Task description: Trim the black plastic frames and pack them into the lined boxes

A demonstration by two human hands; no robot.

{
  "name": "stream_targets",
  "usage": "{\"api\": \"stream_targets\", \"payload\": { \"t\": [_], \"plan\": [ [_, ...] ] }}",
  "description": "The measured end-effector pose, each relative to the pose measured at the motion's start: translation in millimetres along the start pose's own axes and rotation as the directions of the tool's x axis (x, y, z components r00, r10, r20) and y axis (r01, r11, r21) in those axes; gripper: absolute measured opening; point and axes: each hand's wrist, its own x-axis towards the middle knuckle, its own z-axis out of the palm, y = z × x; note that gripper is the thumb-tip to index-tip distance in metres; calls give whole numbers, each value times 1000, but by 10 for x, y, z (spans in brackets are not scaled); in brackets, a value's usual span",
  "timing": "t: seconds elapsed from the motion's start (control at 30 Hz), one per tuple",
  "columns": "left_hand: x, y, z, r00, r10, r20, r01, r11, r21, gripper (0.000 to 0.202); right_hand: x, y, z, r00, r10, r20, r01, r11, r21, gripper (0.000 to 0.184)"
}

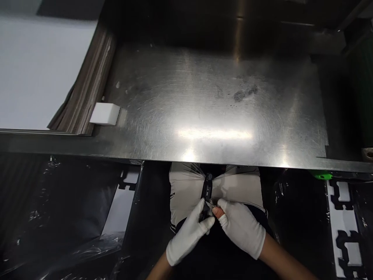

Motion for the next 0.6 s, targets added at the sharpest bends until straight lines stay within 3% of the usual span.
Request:
{"api": "stream_targets", "payload": {
  "t": [0.07, 0.1, 0.17, 0.23, 0.3, 0.4, 0.6],
  "plan": [
    [-11, 2, -91, 986, -21, 164, 21, 1000, 6, 36, -57, 15, -101, 1000, 8, -2, -8, 999, 35, 54],
    [-12, 6, -113, 985, -26, 172, 17, 999, 50, 35, -84, 26, -124, 1000, 4, -3, -3, 999, 34, 54],
    [-9, 21, -104, 999, -2, 40, -9, 961, 277, 22, -124, 57, -107, 1000, -25, 4, 25, 1000, -13, 54],
    [0, 39, -43, 994, 38, -100, 23, 837, 547, 13, -145, 91, -27, 999, -33, 32, 36, 994, -99, 54],
    [3, 44, 27, 985, 50, -163, 82, 700, 709, 16, -148, 119, 76, 998, 0, 58, 10, 984, -180, 52],
    [-7, 17, 90, 986, 45, -161, 102, 603, 792, 22, -134, 148, 202, 997, 52, 64, -37, 976, -215, 49],
    [-45, -69, 113, 975, 138, -173, 64, 573, 817, 15, -104, 192, 290, 999, 40, 25, -32, 969, -246, 54]
  ]
}}
